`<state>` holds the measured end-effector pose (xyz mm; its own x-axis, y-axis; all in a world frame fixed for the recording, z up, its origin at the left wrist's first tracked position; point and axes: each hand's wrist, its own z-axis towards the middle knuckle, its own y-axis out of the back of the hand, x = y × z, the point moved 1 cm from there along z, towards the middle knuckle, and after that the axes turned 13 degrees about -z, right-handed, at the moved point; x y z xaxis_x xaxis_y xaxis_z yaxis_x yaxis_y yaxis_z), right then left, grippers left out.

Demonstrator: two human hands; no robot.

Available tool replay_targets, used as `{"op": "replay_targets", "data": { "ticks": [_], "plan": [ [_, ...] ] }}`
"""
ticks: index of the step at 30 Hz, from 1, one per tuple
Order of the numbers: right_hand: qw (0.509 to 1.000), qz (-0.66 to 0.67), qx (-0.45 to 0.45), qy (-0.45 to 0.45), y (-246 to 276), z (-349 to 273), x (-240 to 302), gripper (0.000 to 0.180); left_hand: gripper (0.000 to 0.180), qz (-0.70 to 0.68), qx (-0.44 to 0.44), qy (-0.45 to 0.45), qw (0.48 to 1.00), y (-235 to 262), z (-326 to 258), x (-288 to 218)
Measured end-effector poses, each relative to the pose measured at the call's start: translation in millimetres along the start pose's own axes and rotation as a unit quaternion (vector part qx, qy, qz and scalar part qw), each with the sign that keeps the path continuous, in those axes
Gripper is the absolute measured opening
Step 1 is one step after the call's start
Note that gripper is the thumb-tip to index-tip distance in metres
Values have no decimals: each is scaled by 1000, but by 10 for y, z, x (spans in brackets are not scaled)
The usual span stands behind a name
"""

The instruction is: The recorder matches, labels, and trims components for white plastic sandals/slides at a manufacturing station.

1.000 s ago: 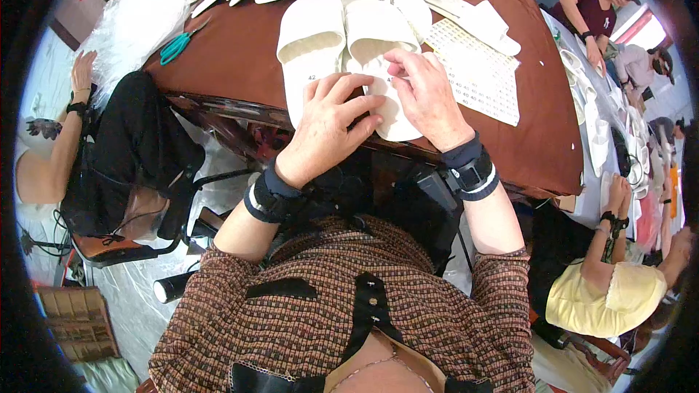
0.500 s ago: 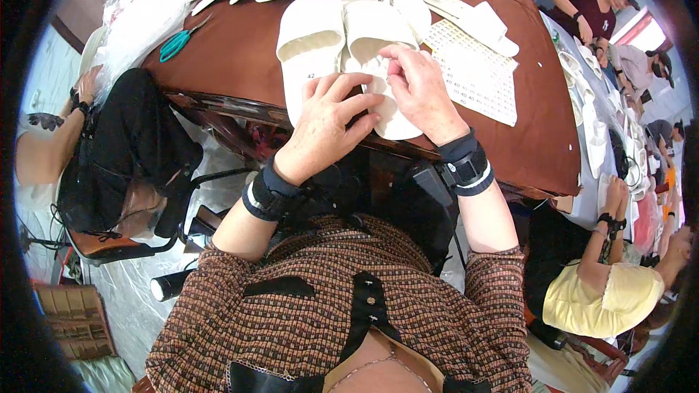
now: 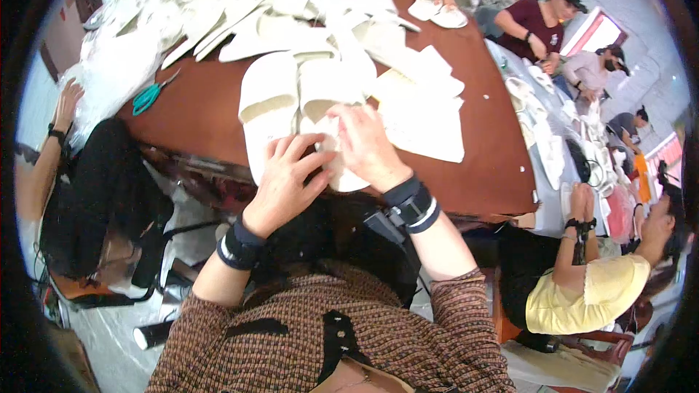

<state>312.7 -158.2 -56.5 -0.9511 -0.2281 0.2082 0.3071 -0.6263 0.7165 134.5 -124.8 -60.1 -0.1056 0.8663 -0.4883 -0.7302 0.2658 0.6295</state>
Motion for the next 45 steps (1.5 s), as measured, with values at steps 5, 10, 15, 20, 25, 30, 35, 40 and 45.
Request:
{"op": "replay_targets", "data": {
  "ticks": [5, 10, 15, 20, 25, 30, 35, 40, 45],
  "plan": [
    [999, -6, -28, 21, 67, -16, 5, 24, 28, 0, -10, -15, 1000, 12, 11, -75],
    [1000, 18, -21, 6, 75, -26, -13, 25, 28, -12, -8, -13, 1000, -11, 8, -51],
    [998, 29, -51, 4, 80, -15, -27, 22, 28, -10, -21, -22, 999, -1, 13, -55],
    [990, 100, -87, -44, 26, -63, -91, 20, 28, -2, -8, -13, 1000, -11, -11, -7],
    [985, 152, -65, -59, -2, -82, -159, 26, 30, -10, -20, -17, 1000, -5, 9, -23],
    [984, 160, -1, -74, -15, -73, -204, 29, 30, -17, -23, -23, 999, -16, 2, 10],
    [990, 126, 12, -54, 1, -72, -143, 31, 28, -17, -30, -31, 999, -24, -36, 38],
    [990, 131, -5, -53, -10, -45, -151, 29, 28, -10, -28, -29, 999, -33, -24, 25],
    [993, 112, -1, -42, -9, -37, -158, 27, 28, -6, -30, -25, 999, -38, -26, 27]
  ]
}}
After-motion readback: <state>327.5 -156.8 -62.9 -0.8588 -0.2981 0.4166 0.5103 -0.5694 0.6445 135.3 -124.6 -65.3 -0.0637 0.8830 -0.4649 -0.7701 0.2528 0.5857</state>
